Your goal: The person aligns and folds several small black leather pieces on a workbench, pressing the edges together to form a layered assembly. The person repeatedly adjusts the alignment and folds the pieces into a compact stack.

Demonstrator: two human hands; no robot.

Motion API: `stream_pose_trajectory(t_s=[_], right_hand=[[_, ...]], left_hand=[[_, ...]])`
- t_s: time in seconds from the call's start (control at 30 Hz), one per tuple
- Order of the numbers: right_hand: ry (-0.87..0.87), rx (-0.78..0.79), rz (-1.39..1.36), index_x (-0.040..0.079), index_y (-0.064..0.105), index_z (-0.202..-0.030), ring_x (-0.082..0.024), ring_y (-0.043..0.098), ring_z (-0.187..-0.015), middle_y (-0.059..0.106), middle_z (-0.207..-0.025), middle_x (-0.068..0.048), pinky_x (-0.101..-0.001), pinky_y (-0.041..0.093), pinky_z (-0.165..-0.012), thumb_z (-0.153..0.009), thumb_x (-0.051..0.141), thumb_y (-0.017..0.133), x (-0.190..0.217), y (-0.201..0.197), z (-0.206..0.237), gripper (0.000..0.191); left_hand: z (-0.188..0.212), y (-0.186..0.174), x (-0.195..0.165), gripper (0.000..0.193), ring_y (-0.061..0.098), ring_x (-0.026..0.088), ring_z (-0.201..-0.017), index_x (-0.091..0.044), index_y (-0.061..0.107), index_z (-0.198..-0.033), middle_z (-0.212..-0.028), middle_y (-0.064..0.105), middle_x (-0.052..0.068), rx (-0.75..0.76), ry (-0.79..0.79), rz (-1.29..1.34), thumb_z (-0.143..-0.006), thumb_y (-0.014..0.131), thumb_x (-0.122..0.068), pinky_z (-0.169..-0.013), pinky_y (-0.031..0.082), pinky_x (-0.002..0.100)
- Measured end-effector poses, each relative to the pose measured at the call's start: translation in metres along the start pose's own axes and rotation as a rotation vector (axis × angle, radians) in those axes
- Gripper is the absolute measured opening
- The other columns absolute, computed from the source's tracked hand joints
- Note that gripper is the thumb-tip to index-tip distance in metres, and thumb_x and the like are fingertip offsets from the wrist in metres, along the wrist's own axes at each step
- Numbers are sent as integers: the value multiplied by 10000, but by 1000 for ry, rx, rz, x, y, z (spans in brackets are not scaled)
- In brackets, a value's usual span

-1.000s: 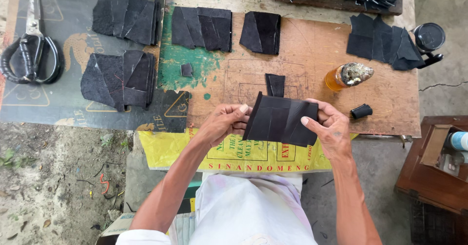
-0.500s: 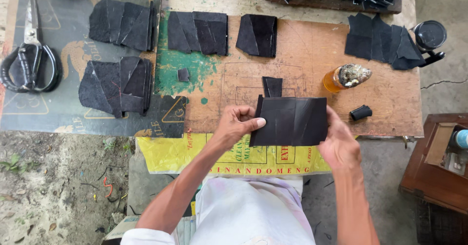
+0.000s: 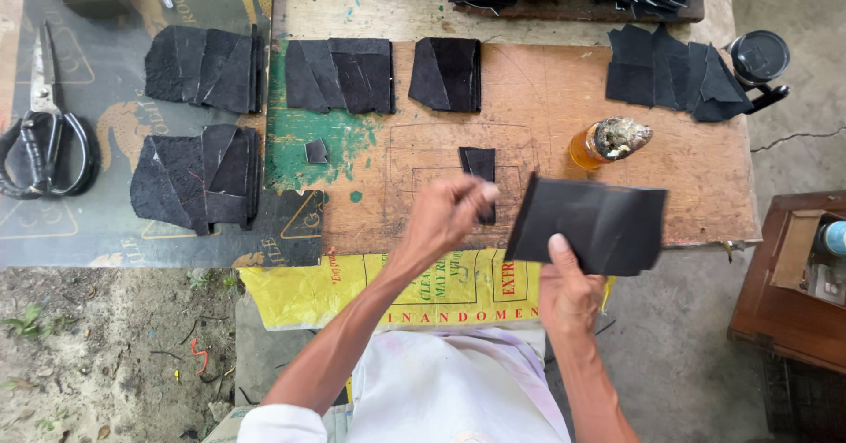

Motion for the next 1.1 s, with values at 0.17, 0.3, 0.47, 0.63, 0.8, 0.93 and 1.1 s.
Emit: stream_pose_trajectory(t_s=[0.17,0.3,0.47,0.63,0.8,0.93,1.1], right_hand=[[-120,-24,28,75,542,-1458,-143,596,-1222,622,-1386,-47,-291,478,-1097,-941,-119,667,7,-8,-15,566],[-136,-31,26,89,536,-1464,-139,598,-1236,618,-1398,-35,-292,476,-1117,-922,-131,671,1,-13,-21,600],[-109,-29,6,74,540,-1478,-143,596,-1247,617,-1406,-30,-302,470,-1121,-927,-141,666,-7,-19,-30,605],[-80,-57,-12,87,542,-1455,-158,604,-1226,621,-1378,-33,-325,486,-1088,-897,-134,658,-11,-23,-38,611],[-62,-63,-26,71,545,-1441,-174,601,-1231,620,-1379,-57,-345,487,-1092,-912,-136,654,-10,-29,-41,578],[-83,-41,-40,76,545,-1442,-168,598,-1245,618,-1390,-49,-342,481,-1114,-913,-135,657,-9,-30,-46,581],[-50,-58,-36,85,556,-1435,-161,598,-1238,626,-1384,-41,-331,474,-1115,-912,-120,672,-6,-31,-47,573]], left_hand=[[-31,2,-11,589,559,303,-931,77,633,-1257,-1023,569,196,-171,224,-579,-796,842,-224,-778,499,430],[-35,13,-3,632,521,353,-1068,88,584,-1295,-1155,504,220,-123,242,-677,-762,833,-143,-860,477,449],[-35,17,-3,564,525,368,-1105,59,598,-1222,-1220,529,206,-132,281,-686,-750,835,-138,-896,461,466],[-42,26,-14,614,525,366,-1126,43,597,-1252,-1247,551,188,-99,346,-732,-700,826,-96,-926,434,474],[-49,38,-20,750,517,389,-1093,97,543,-1356,-1214,523,242,-40,310,-695,-647,785,55,-901,469,476],[-64,36,-14,456,560,350,-1049,62,642,-1118,-1111,552,228,30,87,-608,-698,816,34,-892,494,457],[-84,26,-11,361,667,260,-990,-42,687,-1106,-1079,692,121,212,-105,-541,-789,814,-158,-917,566,406]])
Point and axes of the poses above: each hand's wrist, its own z-axis away from the middle knuckle, its own y-axis out of the palm, x = y × z, the point moved 3 cm from there along -z, towards the middle knuckle
